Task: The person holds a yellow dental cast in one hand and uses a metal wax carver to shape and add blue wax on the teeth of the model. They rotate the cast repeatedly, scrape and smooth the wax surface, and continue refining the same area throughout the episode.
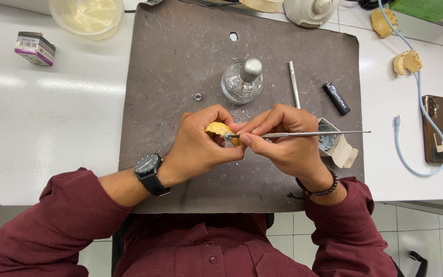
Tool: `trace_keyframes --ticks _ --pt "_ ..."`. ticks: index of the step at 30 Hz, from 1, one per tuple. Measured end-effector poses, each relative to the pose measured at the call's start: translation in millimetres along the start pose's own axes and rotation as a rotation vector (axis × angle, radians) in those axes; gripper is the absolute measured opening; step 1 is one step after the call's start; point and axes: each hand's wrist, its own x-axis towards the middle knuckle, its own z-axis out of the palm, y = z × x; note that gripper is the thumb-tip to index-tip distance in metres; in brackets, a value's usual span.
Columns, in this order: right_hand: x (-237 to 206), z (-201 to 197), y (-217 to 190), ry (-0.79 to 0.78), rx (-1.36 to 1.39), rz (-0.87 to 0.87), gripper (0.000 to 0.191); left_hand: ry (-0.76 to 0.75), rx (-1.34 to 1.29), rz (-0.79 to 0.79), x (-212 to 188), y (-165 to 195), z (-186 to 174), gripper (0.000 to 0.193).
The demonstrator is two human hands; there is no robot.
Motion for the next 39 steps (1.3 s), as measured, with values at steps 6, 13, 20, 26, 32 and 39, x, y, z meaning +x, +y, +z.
trace_keyframes --ticks 6,13,20,26,32,39 --pt "-0.4 3.5 -1.6 0.063 -0.048 0.059 0.017 0.011 0.018 -0.076 0.9 0.5 0.2 0.031" --pt "0.4 2.3 -3.1 0.034 -0.016 0.091 0.016 0.002 0.042 -0.02 1.0 1.3 -1.4 0.031" --pt "0.6 3.7 -2.4 0.027 0.007 0.087 0.017 -0.001 0.071 -0.021 2.3 0.6 -2.2 0.03" --pt "0.1 2.7 -2.1 -0.001 0.01 0.071 0.016 -0.003 0.089 0.0 2.0 0.0 -2.6 0.031" --pt "-1.5 4.3 -3.5 0.056 -0.057 0.024 0.018 -0.014 0.008 -0.004 1.5 -1.1 -2.7 0.03" --pt "-1.0 4.7 -5.8 0.021 -0.018 0.04 0.018 -0.002 0.042 -0.013 1.0 -1.2 -2.4 0.031"
